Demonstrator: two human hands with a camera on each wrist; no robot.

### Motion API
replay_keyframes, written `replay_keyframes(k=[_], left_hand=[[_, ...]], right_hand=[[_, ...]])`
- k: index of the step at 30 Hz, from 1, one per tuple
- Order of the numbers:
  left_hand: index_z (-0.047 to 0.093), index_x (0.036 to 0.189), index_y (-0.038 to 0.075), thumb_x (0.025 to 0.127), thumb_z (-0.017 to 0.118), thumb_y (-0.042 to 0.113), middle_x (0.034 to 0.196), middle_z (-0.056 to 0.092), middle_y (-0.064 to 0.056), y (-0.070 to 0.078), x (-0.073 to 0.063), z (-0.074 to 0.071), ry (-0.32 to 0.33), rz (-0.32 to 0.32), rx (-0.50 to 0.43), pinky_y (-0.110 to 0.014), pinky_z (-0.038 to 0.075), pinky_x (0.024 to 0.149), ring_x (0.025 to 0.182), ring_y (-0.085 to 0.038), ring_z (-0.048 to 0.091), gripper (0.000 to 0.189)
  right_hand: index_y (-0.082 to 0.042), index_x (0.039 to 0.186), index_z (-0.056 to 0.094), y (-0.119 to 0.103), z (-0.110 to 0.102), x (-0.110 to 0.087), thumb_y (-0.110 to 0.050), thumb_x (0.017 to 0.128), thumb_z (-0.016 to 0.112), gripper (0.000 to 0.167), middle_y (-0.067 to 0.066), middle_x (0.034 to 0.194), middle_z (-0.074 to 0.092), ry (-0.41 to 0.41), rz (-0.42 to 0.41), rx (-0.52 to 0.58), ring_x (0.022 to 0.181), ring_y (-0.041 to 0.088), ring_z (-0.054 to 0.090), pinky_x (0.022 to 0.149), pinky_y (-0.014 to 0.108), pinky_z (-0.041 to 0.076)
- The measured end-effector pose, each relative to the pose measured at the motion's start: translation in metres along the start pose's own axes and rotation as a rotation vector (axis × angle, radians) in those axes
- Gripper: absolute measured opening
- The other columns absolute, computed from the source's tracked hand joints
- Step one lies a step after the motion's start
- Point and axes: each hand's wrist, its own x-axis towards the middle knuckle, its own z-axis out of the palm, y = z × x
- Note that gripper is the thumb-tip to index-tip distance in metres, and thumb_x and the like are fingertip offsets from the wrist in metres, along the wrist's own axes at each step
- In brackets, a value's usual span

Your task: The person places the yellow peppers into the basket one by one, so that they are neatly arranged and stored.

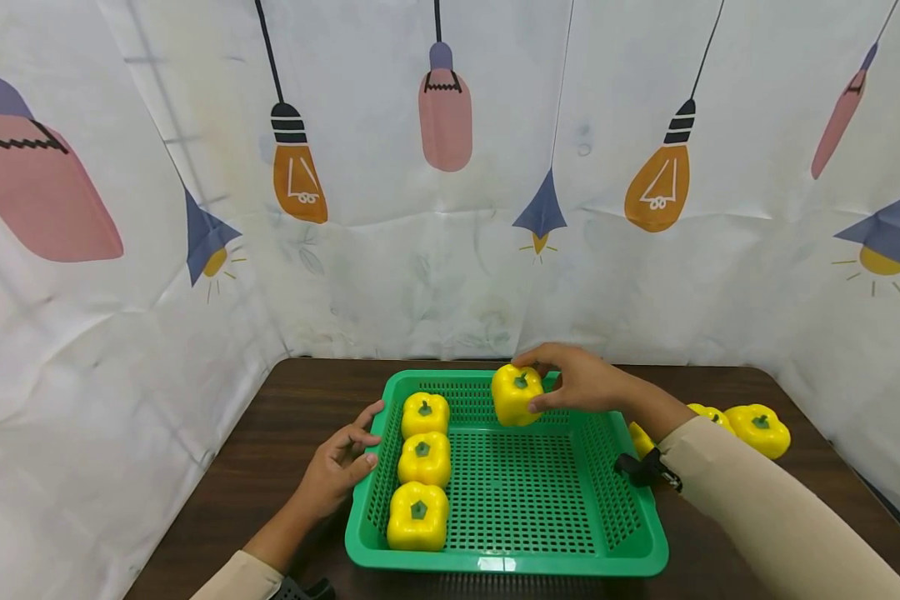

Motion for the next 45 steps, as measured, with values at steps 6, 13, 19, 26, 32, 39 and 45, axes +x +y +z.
replay_keyframes(k=[6,13,19,26,32,39,45], left_hand=[[0.053,0.118,-0.010,0.097,0.047,-0.017,0.164,0.027,-0.022,0.000,0.000,0.000,-0.008,0.004,-0.004,-0.025,0.038,0.110,0.150,-0.015,0.030,0.023],[0.053,0.118,-0.010,0.097,0.046,-0.016,0.163,0.027,-0.024,0.002,0.001,0.002,-0.002,0.004,-0.014,-0.024,0.035,0.112,0.150,-0.015,0.028,0.023],[0.053,0.118,-0.009,0.097,0.046,-0.017,0.163,0.027,-0.026,0.003,0.001,0.002,0.000,0.005,-0.006,-0.024,0.034,0.112,0.151,-0.015,0.028,0.023],[0.053,0.118,-0.009,0.098,0.046,-0.015,0.164,0.027,-0.023,0.002,0.000,0.001,-0.002,-0.015,-0.026,-0.025,0.034,0.113,0.151,-0.014,0.028,0.021],[0.053,0.118,-0.008,0.098,0.047,-0.014,0.164,0.027,-0.021,-0.001,0.000,0.000,0.002,-0.026,-0.024,-0.024,0.033,0.114,0.151,-0.013,0.027,0.021],[0.052,0.117,-0.011,0.098,0.046,-0.016,0.164,0.027,-0.022,-0.002,-0.001,-0.001,-0.009,-0.005,-0.022,-0.025,0.033,0.114,0.151,-0.015,0.026,0.021],[0.052,0.118,-0.011,0.098,0.046,-0.015,0.165,0.026,-0.021,-0.002,0.000,-0.001,-0.015,0.000,-0.036,-0.026,0.036,0.113,0.151,-0.015,0.027,0.021]], right_hand=[[-0.018,0.141,0.059,-0.002,0.007,0.003,-0.025,0.086,0.086,0.062,0.001,0.137,0.056,-0.007,0.016,-0.014,0.109,0.022,0.056,0.080,0.031,0.057],[-0.020,0.142,0.059,-0.002,0.015,0.009,-0.027,0.086,0.086,0.062,-0.001,0.139,0.056,-0.021,0.025,-0.032,0.110,0.021,0.056,0.080,0.030,0.057],[-0.022,0.141,0.060,-0.002,0.020,0.013,-0.028,0.085,0.086,0.062,-0.003,0.134,0.057,-0.031,0.030,-0.048,0.110,0.021,0.056,0.078,0.032,0.056],[-0.021,0.141,0.061,-0.003,0.026,0.017,-0.030,0.085,0.086,0.061,-0.003,0.135,0.058,-0.029,0.025,-0.062,0.111,0.022,0.058,0.078,0.031,0.056],[-0.020,0.140,0.061,-0.005,0.032,0.020,-0.027,0.085,0.087,0.061,-0.003,0.137,0.058,-0.031,0.024,-0.071,0.111,0.020,0.058,0.077,0.030,0.056],[-0.021,0.140,0.061,-0.005,0.038,0.022,-0.032,0.085,0.087,0.063,-0.004,0.135,0.058,-0.025,0.031,-0.131,0.108,0.017,0.058,0.077,0.032,0.054],[-0.020,0.141,0.060,-0.005,0.045,0.026,-0.034,0.085,0.087,0.064,-0.003,0.138,0.058,-0.019,0.026,-0.162,0.109,0.016,0.058,0.085,0.036,0.053]])
